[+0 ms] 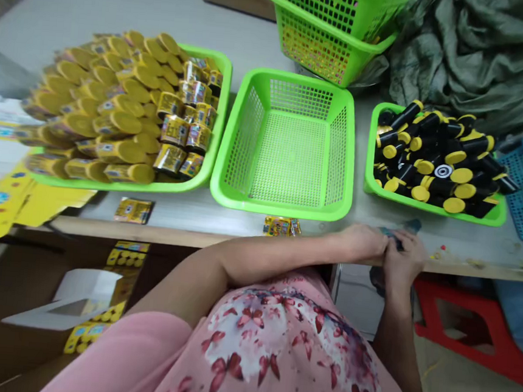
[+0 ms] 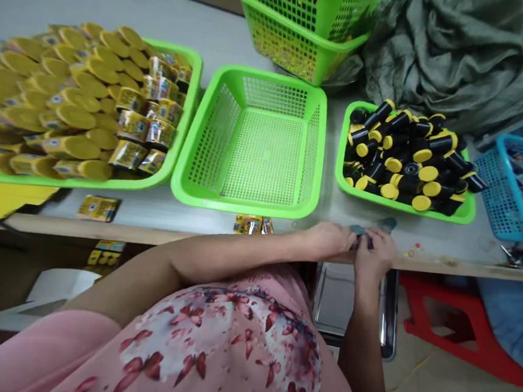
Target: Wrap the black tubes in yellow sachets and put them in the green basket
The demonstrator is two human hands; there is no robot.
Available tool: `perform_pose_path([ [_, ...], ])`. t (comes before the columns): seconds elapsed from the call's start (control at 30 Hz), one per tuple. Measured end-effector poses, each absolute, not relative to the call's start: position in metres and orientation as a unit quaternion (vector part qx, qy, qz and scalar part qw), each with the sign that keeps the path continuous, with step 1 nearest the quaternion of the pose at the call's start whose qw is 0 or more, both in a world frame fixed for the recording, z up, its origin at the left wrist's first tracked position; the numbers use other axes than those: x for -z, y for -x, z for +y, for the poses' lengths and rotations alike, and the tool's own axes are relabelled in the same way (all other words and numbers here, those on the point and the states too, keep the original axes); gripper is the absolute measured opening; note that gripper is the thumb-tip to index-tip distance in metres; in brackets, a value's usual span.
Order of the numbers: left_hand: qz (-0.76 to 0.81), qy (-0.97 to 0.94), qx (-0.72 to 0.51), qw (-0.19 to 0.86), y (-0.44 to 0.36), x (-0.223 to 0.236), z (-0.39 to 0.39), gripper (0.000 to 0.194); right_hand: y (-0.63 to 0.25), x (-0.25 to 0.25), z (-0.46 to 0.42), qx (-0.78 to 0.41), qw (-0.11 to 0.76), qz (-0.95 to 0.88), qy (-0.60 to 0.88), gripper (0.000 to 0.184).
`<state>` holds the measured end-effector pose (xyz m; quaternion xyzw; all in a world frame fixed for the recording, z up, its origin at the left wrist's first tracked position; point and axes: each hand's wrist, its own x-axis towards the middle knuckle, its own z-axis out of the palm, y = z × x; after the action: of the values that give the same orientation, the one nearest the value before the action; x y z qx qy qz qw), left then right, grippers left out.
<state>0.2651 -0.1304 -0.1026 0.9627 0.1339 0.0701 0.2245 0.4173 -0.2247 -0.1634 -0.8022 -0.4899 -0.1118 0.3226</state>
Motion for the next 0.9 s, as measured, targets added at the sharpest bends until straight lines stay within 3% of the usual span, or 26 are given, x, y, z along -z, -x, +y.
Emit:
perform_pose_path([
  [0.17,0.148,-0.926,-0.166,0.306,-0.155,0.103,-0.136,0.019,-0.369,0.134,-0.231,0.203,0.280,-0.515,0.785,0.040],
  [0.27,0.306,-0.840,-0.311,0.323,-0.086,0.112,-0.139,0.018,-0.313,0.123,-0.219,0.077,0.284,-0.677,0.674,0.021],
  [0.37,0.438,-0.769,-0.366,0.286,-0.044,0.124,-0.142,0.015,-0.264,0.123,-0.194,-0.054,0.210,-0.764,0.607,0.025],
  [0.53,0.485,-0.747,-0.379,0.253,-0.031,0.138,-0.150,0.018,-0.239,0.129,-0.168,-0.101,0.117,-0.790,0.594,0.033],
  [0.77,0.472,-0.744,-0.384,0.276,-0.046,0.134,-0.145,0.032,-0.240,0.124,-0.178,-0.015,0.178,-0.800,0.573,0.032],
  [0.9,0.456,-0.703,-0.373,0.398,-0.055,0.123,-0.140,0.028,-0.235,0.114,-0.187,0.035,0.226,-0.809,0.542,0.030],
])
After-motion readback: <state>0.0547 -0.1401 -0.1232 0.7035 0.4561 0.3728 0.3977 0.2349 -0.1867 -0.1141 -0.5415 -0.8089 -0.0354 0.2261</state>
